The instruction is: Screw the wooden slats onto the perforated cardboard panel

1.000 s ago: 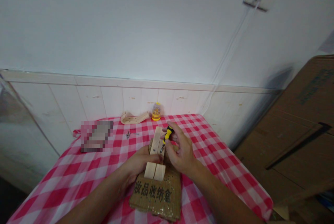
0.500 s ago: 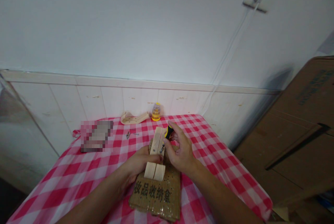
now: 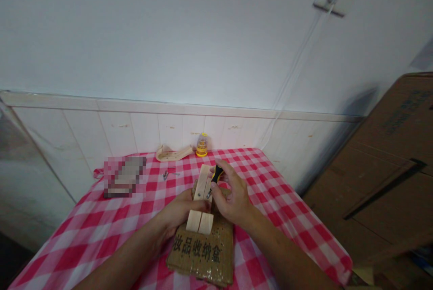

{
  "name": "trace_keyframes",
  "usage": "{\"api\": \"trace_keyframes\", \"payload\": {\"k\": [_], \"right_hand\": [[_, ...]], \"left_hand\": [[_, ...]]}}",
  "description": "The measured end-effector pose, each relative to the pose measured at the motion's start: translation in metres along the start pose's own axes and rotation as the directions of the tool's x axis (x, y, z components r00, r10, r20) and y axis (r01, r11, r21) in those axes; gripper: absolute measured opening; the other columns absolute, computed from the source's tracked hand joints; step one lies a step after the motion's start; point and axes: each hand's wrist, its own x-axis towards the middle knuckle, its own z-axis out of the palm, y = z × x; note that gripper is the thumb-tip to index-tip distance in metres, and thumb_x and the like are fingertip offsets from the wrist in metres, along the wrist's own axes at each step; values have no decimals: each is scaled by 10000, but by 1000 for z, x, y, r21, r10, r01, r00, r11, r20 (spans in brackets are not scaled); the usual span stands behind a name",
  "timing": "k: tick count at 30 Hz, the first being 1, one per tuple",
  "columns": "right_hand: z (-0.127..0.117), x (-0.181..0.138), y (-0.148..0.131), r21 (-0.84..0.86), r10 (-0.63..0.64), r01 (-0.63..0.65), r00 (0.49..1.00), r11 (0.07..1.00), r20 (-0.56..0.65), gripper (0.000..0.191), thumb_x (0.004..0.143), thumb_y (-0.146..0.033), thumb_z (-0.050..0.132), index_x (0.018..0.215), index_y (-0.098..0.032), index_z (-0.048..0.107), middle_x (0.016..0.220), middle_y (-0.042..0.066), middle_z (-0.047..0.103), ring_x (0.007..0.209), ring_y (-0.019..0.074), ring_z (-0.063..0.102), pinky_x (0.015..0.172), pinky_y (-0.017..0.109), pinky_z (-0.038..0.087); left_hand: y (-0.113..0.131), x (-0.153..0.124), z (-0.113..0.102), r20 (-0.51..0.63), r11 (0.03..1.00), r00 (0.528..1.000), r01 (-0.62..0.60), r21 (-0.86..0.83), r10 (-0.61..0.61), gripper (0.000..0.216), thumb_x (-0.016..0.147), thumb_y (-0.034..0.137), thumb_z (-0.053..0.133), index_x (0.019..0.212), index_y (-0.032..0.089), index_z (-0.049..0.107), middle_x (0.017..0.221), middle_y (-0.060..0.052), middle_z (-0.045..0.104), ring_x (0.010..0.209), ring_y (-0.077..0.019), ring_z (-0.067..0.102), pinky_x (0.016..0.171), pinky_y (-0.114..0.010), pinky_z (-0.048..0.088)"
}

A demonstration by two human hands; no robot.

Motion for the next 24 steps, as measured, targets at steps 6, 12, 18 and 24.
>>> {"api": "trace_keyframes", "payload": {"k": [6, 12, 18, 24], "right_hand": [[1, -3, 1, 15, 6, -7, 1000, 1000, 6, 658, 920, -78, 555, 1530, -280, 413, 1262, 128, 709, 1031, 244, 755, 814, 366, 679], [0, -3, 2, -63, -11, 11, 1000, 998, 5, 669, 908, -91, 582, 1530, -286, 428, 1266, 112, 703, 1025, 234, 742, 857, 377, 664], [2, -2, 4, -59, -8, 8, 1000, 998, -15, 669, 906, -98, 600, 1527, -291, 446, 1290, 108, 696, 1006, 223, 737, 840, 361, 660], [2, -3, 4, -63, -6, 4, 1000, 998, -26, 672, 904, -103, 619, 1526, -294, 453, 1346, 109, 680, 1068, 243, 732, 922, 410, 648]], "left_hand": [[2, -1, 2, -25, 1000, 1000, 2, 14, -2, 332, 667, 205, 832, 969, 132, 717, 849, -65, 752, 714, -200, 696, 670, -288, 530], [1, 0, 1, -17, 1000, 1000, 7, -1, -7, 333, 675, 208, 828, 974, 135, 701, 807, -51, 737, 688, -194, 691, 650, -282, 526], [0, 0, 0, -6, 1000, 1000, 5, -5, -5, 330, 682, 206, 819, 984, 128, 710, 810, -50, 738, 676, -183, 681, 635, -273, 516], [0, 0, 0, -32, 1000, 999, 16, 19, -16, 311, 662, 204, 815, 947, 125, 717, 774, -45, 726, 656, -181, 673, 628, -274, 516]]}}
